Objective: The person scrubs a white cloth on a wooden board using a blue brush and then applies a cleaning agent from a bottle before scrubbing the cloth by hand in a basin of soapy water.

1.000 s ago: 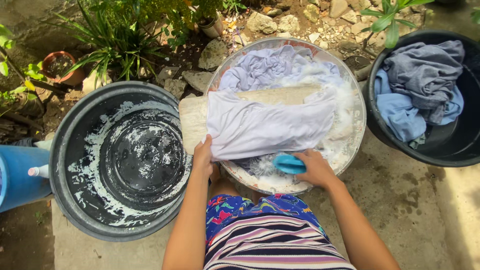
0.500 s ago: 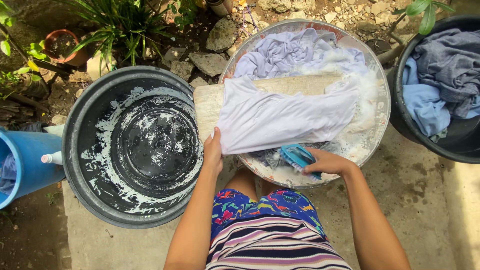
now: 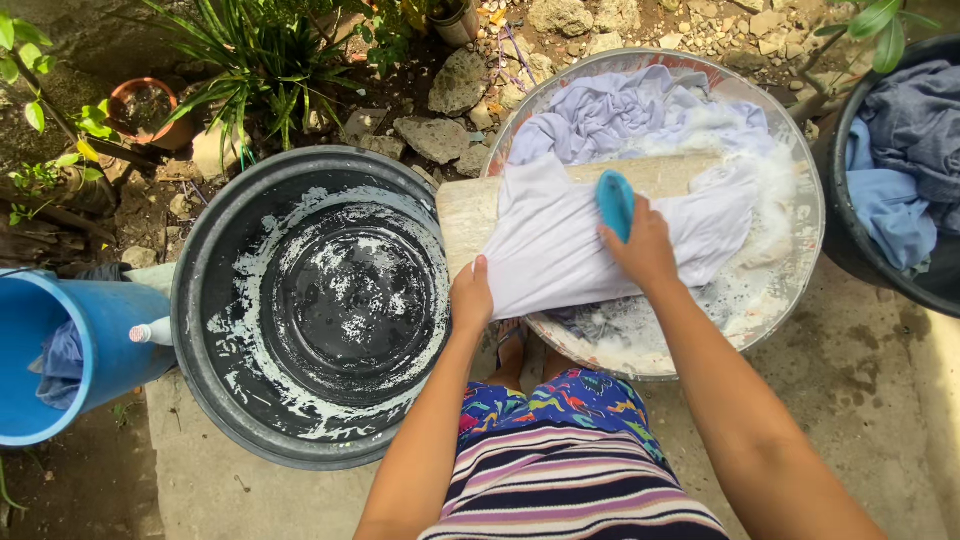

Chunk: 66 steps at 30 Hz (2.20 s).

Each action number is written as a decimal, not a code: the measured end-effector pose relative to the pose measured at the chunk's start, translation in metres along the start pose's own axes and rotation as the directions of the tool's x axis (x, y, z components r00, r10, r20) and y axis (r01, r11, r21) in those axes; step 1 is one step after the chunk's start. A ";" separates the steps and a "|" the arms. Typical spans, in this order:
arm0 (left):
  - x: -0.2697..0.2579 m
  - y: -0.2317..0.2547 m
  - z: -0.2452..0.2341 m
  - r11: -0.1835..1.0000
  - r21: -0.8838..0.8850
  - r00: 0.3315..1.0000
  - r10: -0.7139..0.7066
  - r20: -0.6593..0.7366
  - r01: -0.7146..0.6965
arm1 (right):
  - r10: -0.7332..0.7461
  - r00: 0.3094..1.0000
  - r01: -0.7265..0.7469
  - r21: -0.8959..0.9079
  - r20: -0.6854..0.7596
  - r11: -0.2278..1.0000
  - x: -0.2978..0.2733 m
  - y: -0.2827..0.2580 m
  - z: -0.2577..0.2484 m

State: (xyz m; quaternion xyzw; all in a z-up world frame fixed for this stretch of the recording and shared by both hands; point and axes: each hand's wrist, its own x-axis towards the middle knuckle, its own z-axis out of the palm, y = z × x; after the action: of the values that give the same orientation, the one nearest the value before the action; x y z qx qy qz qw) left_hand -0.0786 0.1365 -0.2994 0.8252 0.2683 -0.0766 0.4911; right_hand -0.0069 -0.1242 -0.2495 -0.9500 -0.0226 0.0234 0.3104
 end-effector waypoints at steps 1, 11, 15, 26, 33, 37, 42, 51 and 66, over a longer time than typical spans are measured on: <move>0.000 0.001 0.001 0.997 0.080 0.999 0.014 0.033 -0.017 | 0.076 0.997 -0.077 -0.056 -0.028 0.995 0.002 0.003 -0.002; 0.002 -0.009 0.001 0.987 0.155 0.996 0.028 0.088 -0.041 | -0.274 0.957 0.274 0.013 0.096 0.962 0.014 -0.033 0.035; -0.005 -0.015 0.006 0.986 0.151 0.995 0.058 0.087 -0.070 | -0.036 0.996 0.040 0.061 -0.080 0.997 0.035 -0.020 0.024; -0.027 -0.008 0.003 0.985 0.170 0.998 0.021 0.052 -0.030 | -0.032 0.999 0.032 -0.040 -0.013 0.999 0.047 -0.016 0.032; -0.030 0.004 -0.006 0.994 0.110 0.999 0.007 0.041 -0.011 | -0.387 0.921 0.378 0.132 0.053 0.917 -0.001 -0.045 0.071; -0.037 0.027 -0.011 0.987 0.155 0.995 0.034 0.091 -0.048 | -0.021 0.997 0.023 0.028 -0.071 0.999 0.047 0.011 0.038; -0.024 0.048 -0.042 0.908 0.367 0.977 0.157 0.147 -0.201 | 0.528 0.843 -0.533 -0.027 -0.104 0.846 0.025 0.052 0.000; 0.085 0.079 0.041 0.893 0.274 0.934 0.347 0.085 -0.356 | 0.762 0.645 -0.653 0.554 0.051 0.516 -0.053 -0.006 0.060; 0.092 0.081 0.064 0.914 -0.073 0.917 0.397 -0.049 -0.400 | 0.847 0.529 -0.296 0.921 -0.063 0.253 -0.101 0.070 0.000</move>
State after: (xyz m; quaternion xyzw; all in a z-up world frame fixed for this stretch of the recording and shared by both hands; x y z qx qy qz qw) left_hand 0.0497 0.0852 -0.3056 0.8430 0.1058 0.0499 0.5251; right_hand -0.1056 -0.1859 -0.2877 -0.5682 0.4536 -0.1288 0.6744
